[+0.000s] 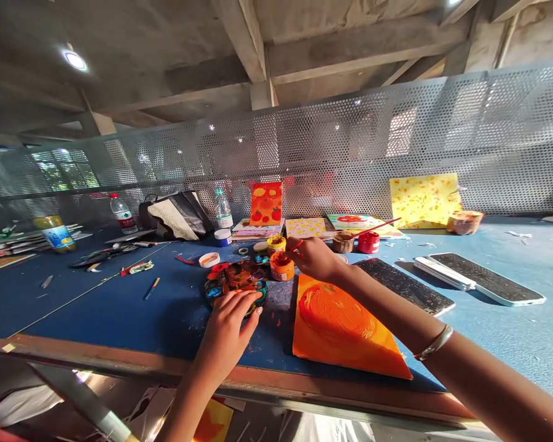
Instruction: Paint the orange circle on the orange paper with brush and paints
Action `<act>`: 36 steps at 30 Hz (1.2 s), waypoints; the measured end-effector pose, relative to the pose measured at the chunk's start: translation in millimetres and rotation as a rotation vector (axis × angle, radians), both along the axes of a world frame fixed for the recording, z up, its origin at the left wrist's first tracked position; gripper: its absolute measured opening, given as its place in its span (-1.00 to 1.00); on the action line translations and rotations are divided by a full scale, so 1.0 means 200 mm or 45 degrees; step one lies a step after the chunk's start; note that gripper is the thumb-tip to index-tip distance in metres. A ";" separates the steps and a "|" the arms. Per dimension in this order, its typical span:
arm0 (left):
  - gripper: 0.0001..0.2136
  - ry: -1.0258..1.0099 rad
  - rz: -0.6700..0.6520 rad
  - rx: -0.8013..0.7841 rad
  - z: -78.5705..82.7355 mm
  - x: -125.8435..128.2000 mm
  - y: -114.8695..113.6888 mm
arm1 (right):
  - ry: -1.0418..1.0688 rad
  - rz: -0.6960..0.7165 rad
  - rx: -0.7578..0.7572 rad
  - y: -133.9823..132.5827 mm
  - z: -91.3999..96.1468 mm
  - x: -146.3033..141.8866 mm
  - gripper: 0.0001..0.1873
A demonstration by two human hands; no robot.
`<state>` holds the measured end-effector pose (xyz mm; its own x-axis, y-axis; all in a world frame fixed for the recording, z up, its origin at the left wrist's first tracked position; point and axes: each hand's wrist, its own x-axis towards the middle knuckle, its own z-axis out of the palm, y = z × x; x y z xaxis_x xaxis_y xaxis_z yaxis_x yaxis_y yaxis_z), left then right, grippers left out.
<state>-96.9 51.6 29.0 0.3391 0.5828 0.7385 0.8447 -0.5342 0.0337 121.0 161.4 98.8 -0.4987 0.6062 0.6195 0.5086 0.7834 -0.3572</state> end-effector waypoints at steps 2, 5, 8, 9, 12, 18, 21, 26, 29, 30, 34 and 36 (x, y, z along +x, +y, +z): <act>-0.81 -0.001 0.001 0.001 0.00 0.00 0.00 | -0.076 0.010 0.038 0.01 0.01 -0.01 -0.80; -0.80 -0.002 0.000 -0.002 0.00 0.00 0.00 | -0.148 0.016 0.087 0.04 0.02 -0.03 -0.78; -0.80 -0.006 0.002 0.002 0.00 0.00 0.00 | -0.187 0.055 0.128 0.05 0.01 -0.04 -0.74; -0.80 -0.009 0.003 0.005 0.00 0.00 0.00 | -0.191 0.075 0.143 0.05 0.00 -0.04 -0.73; -0.81 -0.013 0.005 0.008 0.00 0.00 0.00 | -0.179 0.131 0.194 0.03 -0.04 -0.04 -0.70; -0.81 -0.020 0.010 0.000 -0.01 -0.01 0.00 | -0.194 0.199 0.319 0.00 -0.10 0.00 -0.67; -0.81 -0.018 0.011 0.006 -0.01 0.00 0.01 | -0.244 0.197 0.397 -0.01 -0.11 0.03 -0.68; -0.81 -0.015 0.024 -0.004 -0.01 0.00 0.01 | -0.277 0.197 0.411 -0.03 -0.11 0.04 -0.70; -0.82 -0.015 0.031 -0.027 -0.01 0.00 0.00 | -0.231 0.199 0.386 -0.05 -0.11 0.04 -0.71; -0.82 -0.017 0.031 -0.029 -0.01 0.00 0.00 | -0.201 0.202 0.376 -0.05 -0.11 0.04 -0.71; -0.82 -0.020 0.027 -0.020 -0.01 0.00 0.00 | -0.178 0.186 0.330 -0.04 -0.10 0.02 -0.71; -0.82 -0.022 0.029 -0.022 -0.01 0.00 0.00 | -0.213 0.166 0.323 -0.03 -0.10 0.00 -0.70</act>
